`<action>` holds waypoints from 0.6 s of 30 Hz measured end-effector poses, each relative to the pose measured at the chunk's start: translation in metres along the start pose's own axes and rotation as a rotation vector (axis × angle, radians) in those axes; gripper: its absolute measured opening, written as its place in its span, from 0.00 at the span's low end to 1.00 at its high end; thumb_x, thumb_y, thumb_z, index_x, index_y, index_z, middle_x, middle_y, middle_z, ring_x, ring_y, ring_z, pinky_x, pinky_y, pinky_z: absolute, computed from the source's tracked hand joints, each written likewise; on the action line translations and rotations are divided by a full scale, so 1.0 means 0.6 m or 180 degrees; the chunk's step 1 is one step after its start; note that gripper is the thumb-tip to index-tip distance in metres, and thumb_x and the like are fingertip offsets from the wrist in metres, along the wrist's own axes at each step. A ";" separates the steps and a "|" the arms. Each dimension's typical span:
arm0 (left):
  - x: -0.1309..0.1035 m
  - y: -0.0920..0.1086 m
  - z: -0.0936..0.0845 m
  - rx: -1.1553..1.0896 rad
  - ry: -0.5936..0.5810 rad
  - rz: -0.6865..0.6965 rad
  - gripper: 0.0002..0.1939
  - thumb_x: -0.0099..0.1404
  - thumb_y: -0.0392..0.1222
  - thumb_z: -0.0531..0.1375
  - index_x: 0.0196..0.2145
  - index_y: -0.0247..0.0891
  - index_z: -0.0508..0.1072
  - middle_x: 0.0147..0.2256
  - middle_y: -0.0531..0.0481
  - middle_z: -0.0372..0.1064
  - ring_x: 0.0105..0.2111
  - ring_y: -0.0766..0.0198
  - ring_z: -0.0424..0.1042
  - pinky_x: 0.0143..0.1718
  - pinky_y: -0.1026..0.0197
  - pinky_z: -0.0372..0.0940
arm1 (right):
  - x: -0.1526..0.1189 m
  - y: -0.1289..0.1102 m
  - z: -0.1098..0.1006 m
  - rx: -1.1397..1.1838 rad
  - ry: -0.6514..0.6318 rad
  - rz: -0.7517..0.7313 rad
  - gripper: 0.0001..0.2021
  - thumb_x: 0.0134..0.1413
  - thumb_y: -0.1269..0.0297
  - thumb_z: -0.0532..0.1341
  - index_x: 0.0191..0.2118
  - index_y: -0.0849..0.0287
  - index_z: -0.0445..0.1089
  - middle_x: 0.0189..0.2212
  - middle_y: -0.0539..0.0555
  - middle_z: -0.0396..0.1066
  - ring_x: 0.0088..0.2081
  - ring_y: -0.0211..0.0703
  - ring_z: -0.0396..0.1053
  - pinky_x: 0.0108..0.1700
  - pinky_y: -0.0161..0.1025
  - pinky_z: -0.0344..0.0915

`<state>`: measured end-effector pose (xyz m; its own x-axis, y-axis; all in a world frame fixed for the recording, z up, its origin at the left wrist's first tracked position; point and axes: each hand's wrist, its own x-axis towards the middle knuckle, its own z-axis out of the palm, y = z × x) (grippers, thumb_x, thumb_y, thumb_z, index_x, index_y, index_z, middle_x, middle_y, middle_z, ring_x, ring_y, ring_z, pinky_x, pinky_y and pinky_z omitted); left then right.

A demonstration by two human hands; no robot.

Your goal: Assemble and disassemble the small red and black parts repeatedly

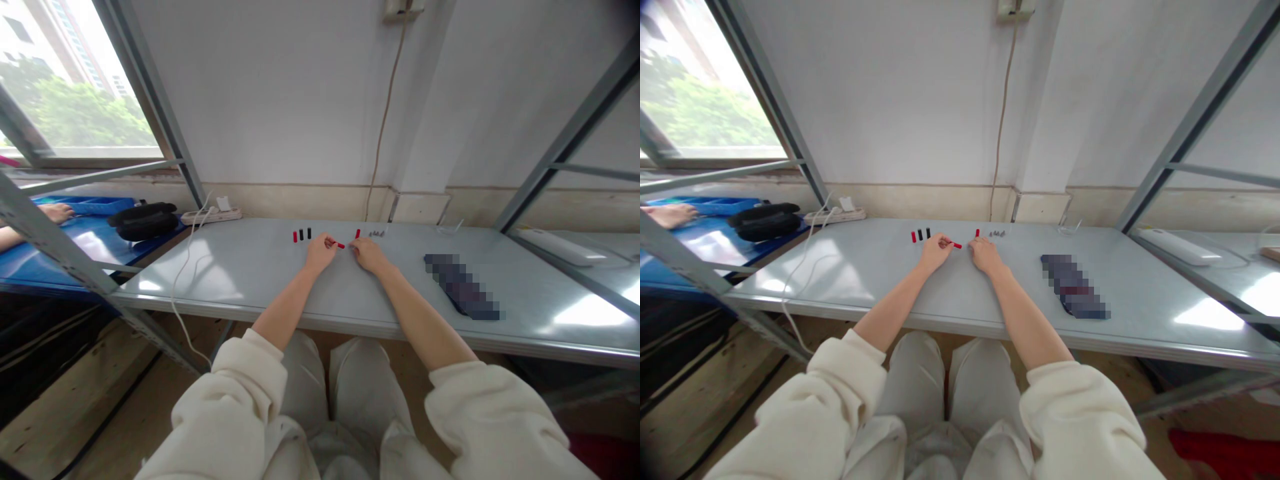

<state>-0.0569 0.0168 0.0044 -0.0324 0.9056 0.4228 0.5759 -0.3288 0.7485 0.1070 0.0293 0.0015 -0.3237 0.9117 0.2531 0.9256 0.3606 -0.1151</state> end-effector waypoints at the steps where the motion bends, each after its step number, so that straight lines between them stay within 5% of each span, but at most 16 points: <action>1: 0.000 0.001 -0.001 -0.0040 -0.0005 -0.0008 0.02 0.53 0.36 0.58 0.28 0.36 0.67 0.26 0.51 0.69 0.28 0.68 0.66 0.35 0.64 0.61 | 0.002 0.000 -0.002 0.0019 -0.0002 -0.0018 0.16 0.54 0.74 0.51 0.47 0.62 0.67 0.48 0.60 0.66 0.51 0.46 0.61 0.50 0.41 0.57; 11: 0.003 0.011 -0.009 -0.0327 -0.0056 -0.0282 0.02 0.53 0.35 0.59 0.26 0.35 0.68 0.27 0.50 0.69 0.28 0.68 0.67 0.34 0.64 0.61 | -0.012 0.023 -0.020 0.0198 0.0060 0.0471 0.18 0.51 0.64 0.58 0.47 0.66 0.67 0.46 0.63 0.65 0.46 0.45 0.64 0.48 0.37 0.58; 18: 0.006 0.006 -0.009 -0.0593 -0.0138 -0.0487 0.03 0.52 0.37 0.59 0.27 0.35 0.69 0.26 0.49 0.70 0.28 0.67 0.68 0.34 0.63 0.61 | -0.012 0.025 -0.024 0.0221 -0.0216 0.0489 0.08 0.52 0.71 0.56 0.37 0.65 0.69 0.37 0.61 0.70 0.41 0.44 0.67 0.41 0.36 0.59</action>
<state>-0.0595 0.0174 0.0116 -0.0703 0.9580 0.2779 0.4062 -0.2270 0.8851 0.1259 0.0255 0.0121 -0.1941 0.9675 0.1623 0.9502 0.2266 -0.2141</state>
